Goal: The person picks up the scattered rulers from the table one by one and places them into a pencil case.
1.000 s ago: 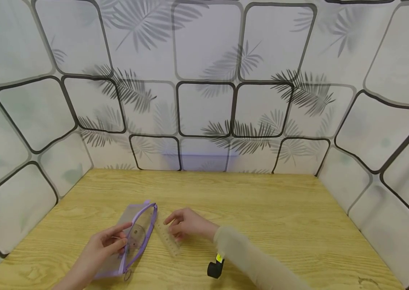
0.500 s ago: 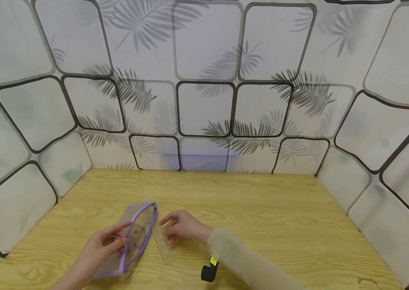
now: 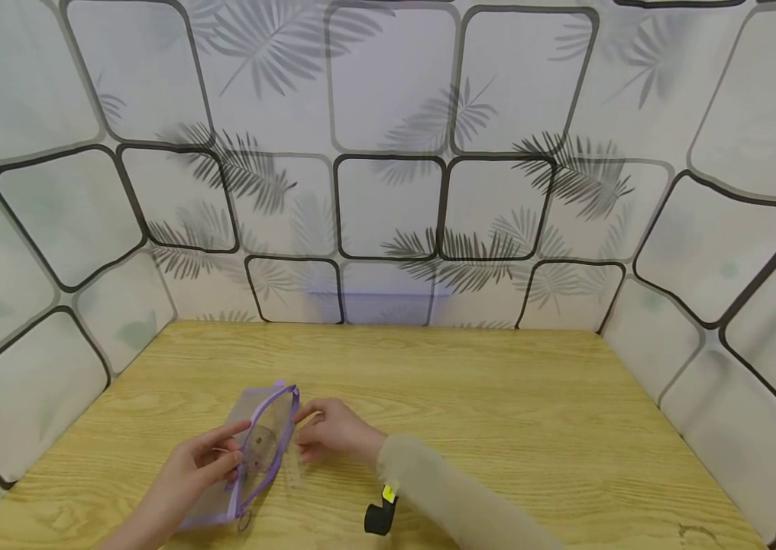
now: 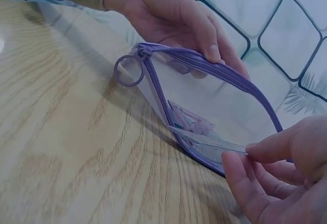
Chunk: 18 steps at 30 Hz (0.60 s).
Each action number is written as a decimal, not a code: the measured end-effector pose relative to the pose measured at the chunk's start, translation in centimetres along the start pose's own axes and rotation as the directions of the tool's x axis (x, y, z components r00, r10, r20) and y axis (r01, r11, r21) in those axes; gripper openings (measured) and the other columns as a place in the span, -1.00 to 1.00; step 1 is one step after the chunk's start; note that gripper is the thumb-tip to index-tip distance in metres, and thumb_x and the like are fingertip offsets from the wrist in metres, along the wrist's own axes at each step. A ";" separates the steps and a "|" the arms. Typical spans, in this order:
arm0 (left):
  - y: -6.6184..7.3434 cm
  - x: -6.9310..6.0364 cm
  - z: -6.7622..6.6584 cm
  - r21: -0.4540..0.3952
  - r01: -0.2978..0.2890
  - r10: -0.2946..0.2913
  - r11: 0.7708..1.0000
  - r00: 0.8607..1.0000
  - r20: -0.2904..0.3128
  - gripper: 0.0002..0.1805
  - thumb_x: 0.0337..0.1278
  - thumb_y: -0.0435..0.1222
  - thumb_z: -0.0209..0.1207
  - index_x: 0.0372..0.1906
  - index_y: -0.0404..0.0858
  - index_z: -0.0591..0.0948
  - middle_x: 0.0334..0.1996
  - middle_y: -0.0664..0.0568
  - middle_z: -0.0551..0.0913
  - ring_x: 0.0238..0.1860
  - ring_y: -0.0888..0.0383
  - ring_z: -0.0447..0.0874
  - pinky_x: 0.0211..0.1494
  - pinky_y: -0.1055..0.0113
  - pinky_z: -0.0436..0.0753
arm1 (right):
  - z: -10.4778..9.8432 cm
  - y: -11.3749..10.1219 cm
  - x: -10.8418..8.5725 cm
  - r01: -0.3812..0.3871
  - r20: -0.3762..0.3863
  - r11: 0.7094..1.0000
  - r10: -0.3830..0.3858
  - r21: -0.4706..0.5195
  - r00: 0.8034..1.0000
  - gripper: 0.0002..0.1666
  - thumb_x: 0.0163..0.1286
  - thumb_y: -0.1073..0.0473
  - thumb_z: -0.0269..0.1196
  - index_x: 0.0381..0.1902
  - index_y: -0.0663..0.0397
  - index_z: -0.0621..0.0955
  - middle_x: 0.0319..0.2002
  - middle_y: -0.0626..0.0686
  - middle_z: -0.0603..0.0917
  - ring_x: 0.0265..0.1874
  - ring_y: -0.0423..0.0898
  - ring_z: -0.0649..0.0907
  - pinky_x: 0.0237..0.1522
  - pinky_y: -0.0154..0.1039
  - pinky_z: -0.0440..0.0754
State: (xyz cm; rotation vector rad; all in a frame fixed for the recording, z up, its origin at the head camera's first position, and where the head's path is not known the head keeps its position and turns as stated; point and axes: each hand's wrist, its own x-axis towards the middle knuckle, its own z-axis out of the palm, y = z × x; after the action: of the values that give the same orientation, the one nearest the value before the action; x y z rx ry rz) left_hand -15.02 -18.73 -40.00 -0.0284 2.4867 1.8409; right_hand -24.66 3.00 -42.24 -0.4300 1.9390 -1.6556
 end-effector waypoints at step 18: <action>0.2 -0.2 0.3 0.011 0.007 -0.007 1.000 1.000 -0.028 -0.48 0.22 -0.47 0.20 0.30 -0.40 0.48 -0.25 -0.05 0.59 -0.38 0.32 0.61 -0.24 0.46 0.69 | 2.6 0.2 1.4 0.009 -0.043 0.988 -0.003 0.154 0.999 -0.66 0.32 0.46 0.19 0.05 0.37 0.47 -0.44 0.07 0.64 -0.58 -0.18 0.66 -0.37 -0.25 0.77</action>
State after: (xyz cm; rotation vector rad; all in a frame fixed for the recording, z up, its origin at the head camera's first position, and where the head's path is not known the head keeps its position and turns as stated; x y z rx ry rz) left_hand -14.87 -18.43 -39.93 -0.0631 2.5119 1.8366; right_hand -24.23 0.20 -42.93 -0.3429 1.8241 -1.8173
